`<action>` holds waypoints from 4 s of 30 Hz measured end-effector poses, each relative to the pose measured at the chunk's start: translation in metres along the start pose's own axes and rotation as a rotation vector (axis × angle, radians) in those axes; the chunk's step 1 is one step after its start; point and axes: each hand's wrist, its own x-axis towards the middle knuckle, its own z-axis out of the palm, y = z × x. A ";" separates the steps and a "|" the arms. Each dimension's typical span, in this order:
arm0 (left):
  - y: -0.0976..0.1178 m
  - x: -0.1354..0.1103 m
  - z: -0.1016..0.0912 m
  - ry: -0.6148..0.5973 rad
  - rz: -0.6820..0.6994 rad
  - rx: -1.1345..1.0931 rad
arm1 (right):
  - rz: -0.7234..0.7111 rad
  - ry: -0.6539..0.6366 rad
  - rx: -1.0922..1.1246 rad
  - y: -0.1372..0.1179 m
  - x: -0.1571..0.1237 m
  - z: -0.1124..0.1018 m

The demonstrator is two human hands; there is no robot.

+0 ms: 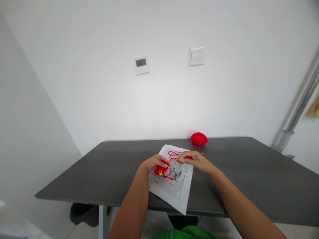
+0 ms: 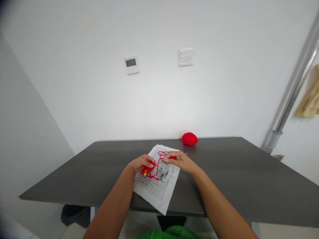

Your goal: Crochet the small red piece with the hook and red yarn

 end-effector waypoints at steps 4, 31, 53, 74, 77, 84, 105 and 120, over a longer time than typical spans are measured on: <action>0.001 0.000 0.003 0.010 0.004 0.031 | 0.079 0.045 0.138 0.005 0.002 0.001; 0.001 0.014 0.036 0.131 0.272 -0.079 | -0.281 0.199 -0.437 0.009 0.003 0.029; 0.004 0.014 0.038 0.126 0.324 -0.078 | -0.071 0.327 -0.114 0.020 0.008 0.021; -0.003 0.021 0.028 0.234 0.304 0.022 | 0.019 0.256 0.095 0.020 0.008 0.010; -0.003 0.021 0.027 0.234 0.300 0.046 | 0.053 0.222 0.174 0.018 0.007 0.009; -0.003 0.021 0.027 0.248 0.299 0.084 | 0.057 0.159 0.227 0.018 0.006 0.006; -0.010 0.028 0.025 0.337 0.287 0.146 | -0.025 0.092 -0.262 0.020 0.005 0.009; -0.007 0.029 0.032 0.408 0.363 0.216 | -0.301 0.050 -0.644 0.031 0.009 0.025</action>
